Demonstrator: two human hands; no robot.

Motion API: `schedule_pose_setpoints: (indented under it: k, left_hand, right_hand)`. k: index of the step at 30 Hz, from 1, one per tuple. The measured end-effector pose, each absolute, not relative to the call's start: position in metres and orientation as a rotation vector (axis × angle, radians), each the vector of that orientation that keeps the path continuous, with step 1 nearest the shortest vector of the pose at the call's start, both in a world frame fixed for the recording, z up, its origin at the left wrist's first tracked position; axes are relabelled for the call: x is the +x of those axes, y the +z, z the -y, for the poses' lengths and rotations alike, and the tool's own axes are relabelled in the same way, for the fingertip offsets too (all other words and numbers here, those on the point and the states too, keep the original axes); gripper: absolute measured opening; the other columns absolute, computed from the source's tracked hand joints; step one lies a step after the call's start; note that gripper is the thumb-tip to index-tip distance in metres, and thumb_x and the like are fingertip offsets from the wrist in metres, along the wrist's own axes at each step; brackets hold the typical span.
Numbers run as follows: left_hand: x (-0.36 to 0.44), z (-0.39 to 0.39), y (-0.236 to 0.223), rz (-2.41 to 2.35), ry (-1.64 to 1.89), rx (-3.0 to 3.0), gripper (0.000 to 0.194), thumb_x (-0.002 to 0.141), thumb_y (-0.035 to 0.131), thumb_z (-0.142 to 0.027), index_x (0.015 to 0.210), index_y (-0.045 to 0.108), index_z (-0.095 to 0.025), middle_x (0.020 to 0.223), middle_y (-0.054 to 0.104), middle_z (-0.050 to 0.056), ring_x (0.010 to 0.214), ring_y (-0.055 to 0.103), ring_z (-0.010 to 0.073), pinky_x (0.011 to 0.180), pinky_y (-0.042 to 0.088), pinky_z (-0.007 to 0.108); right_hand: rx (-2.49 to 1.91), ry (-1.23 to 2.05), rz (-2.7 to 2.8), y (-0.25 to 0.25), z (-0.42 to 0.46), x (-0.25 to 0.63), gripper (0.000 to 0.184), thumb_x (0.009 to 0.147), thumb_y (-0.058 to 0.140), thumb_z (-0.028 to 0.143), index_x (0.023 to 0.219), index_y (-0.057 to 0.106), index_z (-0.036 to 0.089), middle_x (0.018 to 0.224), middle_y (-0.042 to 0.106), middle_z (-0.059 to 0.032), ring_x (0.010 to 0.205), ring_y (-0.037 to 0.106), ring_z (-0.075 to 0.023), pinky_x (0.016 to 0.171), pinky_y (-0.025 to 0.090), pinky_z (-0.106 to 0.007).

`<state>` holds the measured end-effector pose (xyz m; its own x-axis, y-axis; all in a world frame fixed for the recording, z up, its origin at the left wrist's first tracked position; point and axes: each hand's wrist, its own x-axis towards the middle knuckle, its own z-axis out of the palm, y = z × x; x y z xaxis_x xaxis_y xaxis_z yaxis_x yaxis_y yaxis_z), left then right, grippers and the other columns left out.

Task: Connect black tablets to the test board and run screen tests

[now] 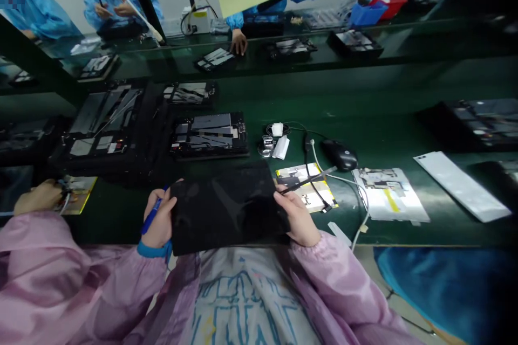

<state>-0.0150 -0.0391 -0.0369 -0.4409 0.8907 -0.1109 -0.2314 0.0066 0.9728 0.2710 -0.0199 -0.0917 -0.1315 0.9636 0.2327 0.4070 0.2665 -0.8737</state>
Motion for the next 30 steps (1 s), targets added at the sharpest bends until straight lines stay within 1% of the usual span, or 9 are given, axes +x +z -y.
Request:
schedule_pose_setpoints:
  k: [2, 6, 13, 16, 19, 21, 25, 28, 30]
  left_hand:
    - [-0.022, 0.033, -0.043, -1.425, 1.541, 0.786, 0.042, 0.063, 0.076, -0.022, 0.074, 0.035, -0.022, 0.104, 0.072, 0.004, 0.108, 0.064, 0.0246, 0.109, 0.035, 0.048]
    - [-0.03, 0.024, -0.053, -1.492, 1.43, 0.939, 0.04, 0.067, 0.074, -0.027, 0.075, 0.036, -0.024, 0.11, 0.069, 0.007, 0.116, 0.059, 0.0268, 0.113, 0.028, 0.051]
    - [-0.035, 0.017, -0.031, -1.846, 1.118, 1.426, 0.036, 0.066, 0.072, -0.039, 0.076, 0.04, -0.024, 0.134, 0.055, 0.013, 0.132, 0.042, 0.037, 0.111, 0.028, 0.059]
    - [-0.007, 0.011, -0.006, -1.849, 1.001, 1.727, 0.028, 0.073, 0.067, -0.034, 0.076, 0.04, -0.026, 0.136, 0.053, 0.006, 0.137, 0.036, 0.0327, 0.112, 0.027, 0.056]
    - [0.053, -0.007, 0.006, -1.419, 0.659, 1.954, 0.016, 0.08, 0.057, -0.028, 0.078, 0.042, -0.024, 0.119, 0.063, 0.009, 0.11, 0.061, 0.0278, 0.095, 0.045, 0.046]
    - [0.1, -0.024, 0.0, -1.175, 0.447, 2.022, 0.008, 0.084, 0.051, -0.026, 0.082, 0.044, -0.022, 0.102, 0.066, 0.009, 0.086, 0.065, 0.0216, 0.081, 0.049, 0.039]
    - [0.164, -0.055, -0.029, -1.027, 0.319, 1.997, 0.012, 0.085, 0.048, -0.027, 0.08, 0.04, -0.021, 0.069, 0.054, -0.001, 0.061, 0.053, 0.014, 0.062, 0.042, 0.028]
    - [0.175, -0.066, -0.043, -1.046, 0.355, 1.933, 0.016, 0.086, 0.046, -0.026, 0.074, 0.035, -0.021, 0.059, 0.045, -0.005, 0.053, 0.044, 0.0111, 0.055, 0.036, 0.024]
    - [0.173, -0.069, -0.048, -1.077, 0.351, 1.943, 0.017, 0.084, 0.047, -0.024, 0.073, 0.035, -0.021, 0.058, 0.045, -0.006, 0.052, 0.042, 0.0105, 0.055, 0.034, 0.024]
  right_hand:
    - [-1.336, 1.026, 1.515, -0.092, 0.017, 0.267, 0.057, 0.091, 0.032, 0.058, 0.109, 0.065, 0.016, 0.084, 0.072, -0.0084, 0.071, 0.068, -0.0194, 0.068, 0.057, -0.036]
    - [-1.435, 1.282, 1.136, -0.093, 0.007, 0.282, 0.062, 0.074, 0.056, 0.066, 0.105, 0.068, 0.013, 0.087, 0.072, -0.0103, 0.071, 0.068, -0.021, 0.069, 0.056, -0.037]
    - [-1.478, 1.248, 1.036, -0.086, 0.002, 0.318, 0.05, 0.072, 0.065, 0.058, 0.098, 0.069, 0.016, 0.072, 0.071, -0.006, 0.069, 0.068, -0.0209, 0.075, 0.055, -0.038]
    - [-1.435, 1.274, 0.989, -0.085, 0.0, 0.324, 0.042, 0.072, 0.067, 0.053, 0.094, 0.069, 0.018, 0.071, 0.071, -0.0045, 0.068, 0.068, -0.0202, 0.072, 0.055, -0.036]
    - [-1.399, 1.304, 0.973, -0.085, -0.003, 0.326, 0.038, 0.072, 0.068, 0.051, 0.092, 0.069, 0.018, 0.071, 0.071, -0.004, 0.066, 0.068, -0.0197, 0.071, 0.055, -0.036]
    - [-1.378, 1.341, 1.012, -0.085, -0.004, 0.326, 0.037, 0.073, 0.067, 0.049, 0.092, 0.069, 0.018, 0.071, 0.071, -0.0043, 0.066, 0.068, -0.0197, 0.072, 0.055, -0.037]
    - [-1.412, 1.165, 1.252, -0.087, -0.003, 0.332, 0.034, 0.079, 0.061, 0.046, 0.097, 0.068, 0.018, 0.085, 0.072, -0.008, 0.076, 0.068, -0.0217, 0.076, 0.054, -0.04]
    - [-1.38, 0.869, 1.642, -0.094, 0.001, 0.345, 0.04, 0.081, 0.062, 0.042, 0.112, 0.063, 0.018, 0.108, 0.069, -0.0118, 0.101, 0.064, -0.0267, 0.091, 0.048, -0.047]
    - [-1.337, 0.72, 1.937, -0.1, 0.004, 0.353, 0.045, 0.079, 0.065, 0.041, 0.118, 0.06, 0.02, 0.123, 0.063, -0.0124, 0.12, 0.053, -0.032, 0.1, 0.038, -0.056]
